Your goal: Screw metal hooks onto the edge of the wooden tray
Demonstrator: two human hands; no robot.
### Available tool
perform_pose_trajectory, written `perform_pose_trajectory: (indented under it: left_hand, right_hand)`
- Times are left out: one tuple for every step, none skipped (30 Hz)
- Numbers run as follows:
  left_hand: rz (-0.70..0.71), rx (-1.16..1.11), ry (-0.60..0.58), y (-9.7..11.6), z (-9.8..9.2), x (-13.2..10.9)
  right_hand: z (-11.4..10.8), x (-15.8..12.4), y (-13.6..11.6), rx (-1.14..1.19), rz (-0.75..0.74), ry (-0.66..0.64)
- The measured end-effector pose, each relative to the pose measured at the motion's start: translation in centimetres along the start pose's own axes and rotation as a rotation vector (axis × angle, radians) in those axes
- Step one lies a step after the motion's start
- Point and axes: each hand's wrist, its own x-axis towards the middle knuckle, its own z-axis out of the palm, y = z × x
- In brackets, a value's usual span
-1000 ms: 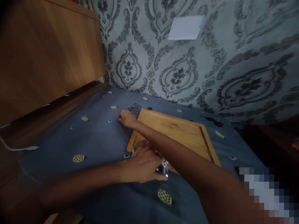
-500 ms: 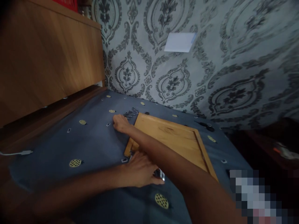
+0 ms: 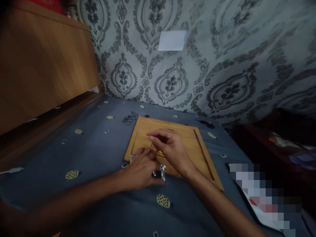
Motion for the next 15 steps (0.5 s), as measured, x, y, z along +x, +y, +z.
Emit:
perform_pose_trajectory:
  left_hand:
    - [0.001, 0.003, 0.007, 0.0, 0.1, 0.0]
    - [0.002, 0.003, 0.013, 0.0, 0.2, 0.1]
    - [0.001, 0.002, 0.02, -0.1, 0.3, 0.1]
    - [0.001, 0.002, 0.029, -0.1, 0.4, 0.1]
    - [0.004, 0.003, 0.038, -0.1, 0.5, 0.1]
    - [0.009, 0.006, 0.05, -0.1, 0.5, 0.2]
    - [0.018, 0.007, 0.059, -0.1, 0.6, 0.2]
    - [0.022, 0.007, 0.063, -0.1, 0.7, 0.2]
    - [0.02, 0.012, 0.07, -0.1, 0.8, 0.2]
    - [0.022, 0.017, 0.085, -0.1, 0.8, 0.2]
    - [0.026, 0.023, 0.092, -0.1, 0.9, 0.2]
    - [0.037, 0.026, 0.098, -0.1, 1.0, 0.2]
    - [0.041, 0.028, 0.093, -0.2, 1.0, 0.2]
    - [0.044, 0.026, 0.089, -0.2, 1.1, 0.2]
    - [0.049, 0.026, 0.09, -0.2, 1.1, 0.2]
  right_hand:
    - [-0.8, -1.3, 0.3, 0.071, 0.066, 0.063]
    - [-1.6, -2.5, 0.5, 0.139, 0.125, 0.104]
    - [-2.2, -3.6, 0.8, 0.202, 0.178, 0.138]
    - [-2.7, -4.6, 1.1, 0.249, 0.223, 0.157]
    - [-3.1, -5.5, 1.4, 0.281, 0.257, 0.173]
    - [-3.4, -6.2, 1.7, 0.304, 0.281, 0.182]
    - [-3.6, -6.9, 2.0, 0.321, 0.298, 0.182]
    - [-3.7, -7.4, 2.3, 0.338, 0.304, 0.18]
    - [-3.8, -7.9, 2.6, 0.361, 0.307, 0.163]
    - [-3.8, -8.2, 2.8, 0.387, 0.31, 0.147]
    - [-3.7, -8.4, 3.1, 0.403, 0.316, 0.145]
    - [-3.6, -8.5, 3.3, 0.414, 0.32, 0.15]
    - [-3.4, -8.6, 3.5, 0.416, 0.327, 0.162]
    - [-3.3, -8.7, 3.7, 0.401, 0.336, 0.181]
    - [-3.1, -8.7, 3.8, 0.387, 0.338, 0.195]
